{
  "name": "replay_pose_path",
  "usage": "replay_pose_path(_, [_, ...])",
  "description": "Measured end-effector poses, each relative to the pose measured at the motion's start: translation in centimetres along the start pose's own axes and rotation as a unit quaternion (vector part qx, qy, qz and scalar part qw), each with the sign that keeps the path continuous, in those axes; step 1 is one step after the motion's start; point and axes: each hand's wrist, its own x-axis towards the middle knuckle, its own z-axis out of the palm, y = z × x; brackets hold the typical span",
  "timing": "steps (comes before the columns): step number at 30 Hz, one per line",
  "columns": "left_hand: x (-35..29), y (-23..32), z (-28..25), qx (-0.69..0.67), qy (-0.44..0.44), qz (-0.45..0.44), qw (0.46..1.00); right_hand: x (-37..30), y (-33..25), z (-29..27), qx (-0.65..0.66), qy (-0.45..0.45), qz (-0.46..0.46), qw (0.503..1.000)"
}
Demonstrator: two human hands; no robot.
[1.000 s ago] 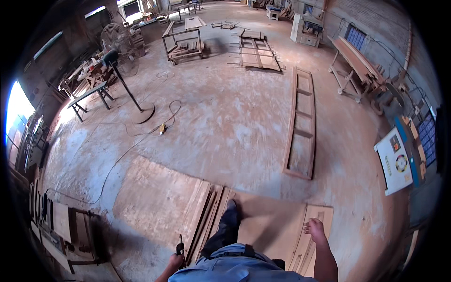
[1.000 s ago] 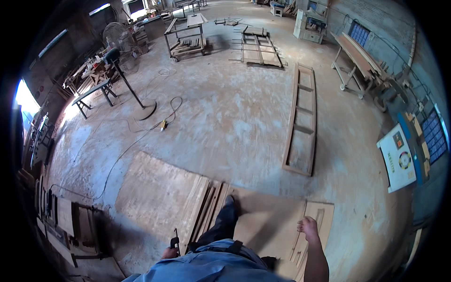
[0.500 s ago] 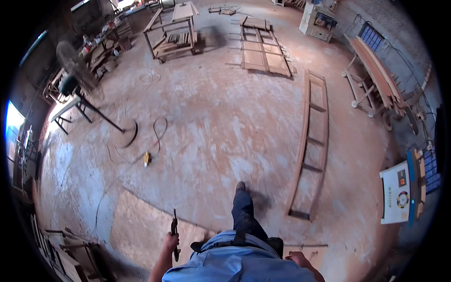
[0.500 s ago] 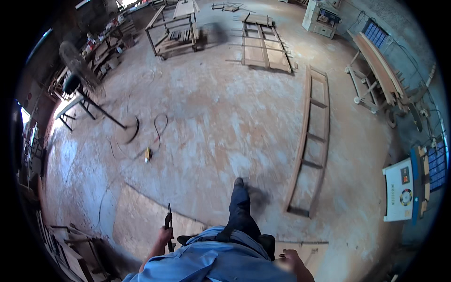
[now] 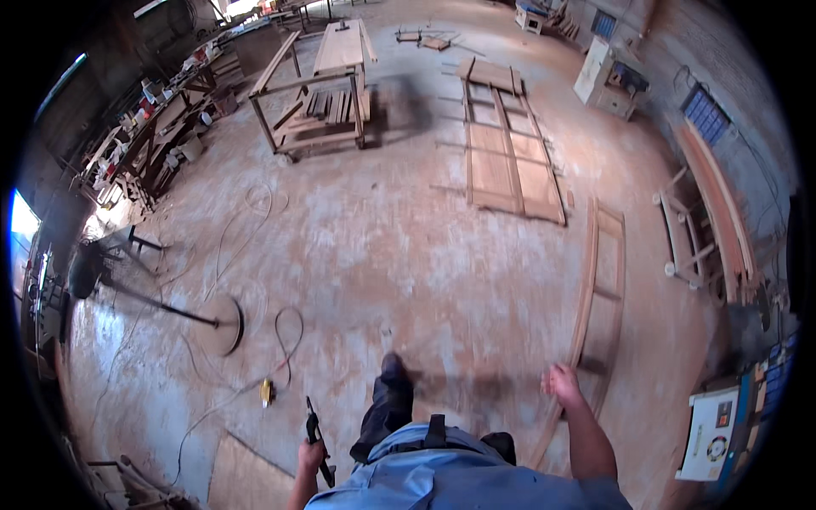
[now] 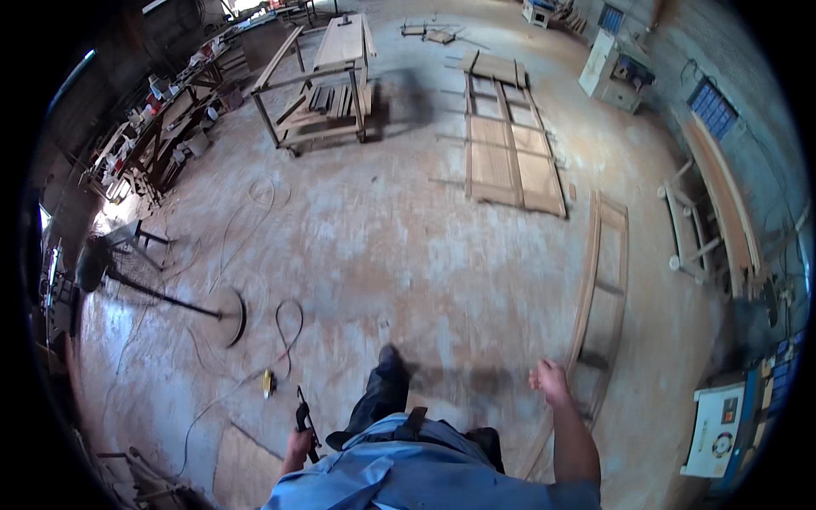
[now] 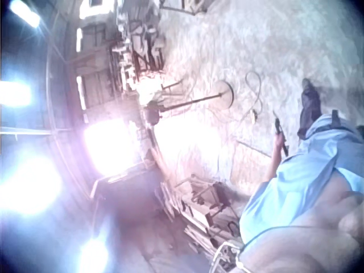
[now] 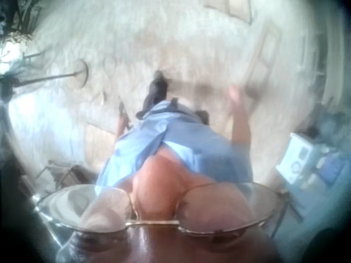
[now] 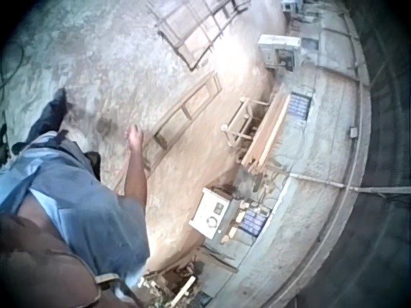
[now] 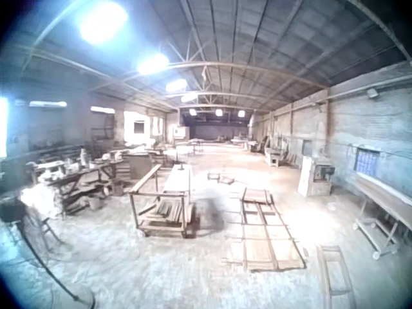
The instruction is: The person uses a hammer to tap a wooden strip onto a large curved wooden panel. They then retrieve a metal clamp from the floor and use it to secure the strip to the panel, tightening the screw mechanism to hold the pieces together.
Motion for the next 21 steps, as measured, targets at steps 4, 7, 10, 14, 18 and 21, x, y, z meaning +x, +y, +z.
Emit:
replay_pose_path(4, [8.1,15.7,3.2,-0.009,-0.009,0.034,0.999,7.9,-3.2,2.6,-0.008,-0.035,0.105,0.994])
replay_pose_path(7, [12.1,28.2,2.8,0.005,-0.004,0.090,0.996,11.3,-7.5,8.2,-0.008,-0.041,0.196,0.980])
replay_pose_path(10, [18.1,41.6,3.4,0.031,-0.007,0.123,0.992,16.8,-12.2,11.1,0.002,-0.035,0.245,0.969])
replay_pose_path(14, [22.5,61.5,6.1,-0.033,-0.007,0.173,0.984,31.1,-17.1,12.6,0.023,-0.011,0.269,0.963])
replay_pose_path(18, [26.6,76.5,6.9,-0.067,-0.018,0.272,0.960,43.9,-30.3,18.1,0.053,0.022,0.172,0.983])
replay_pose_path(21, [28.0,89.3,8.2,-0.049,-0.024,0.298,0.953,52.0,-45.0,21.1,0.075,-0.043,0.105,0.991])
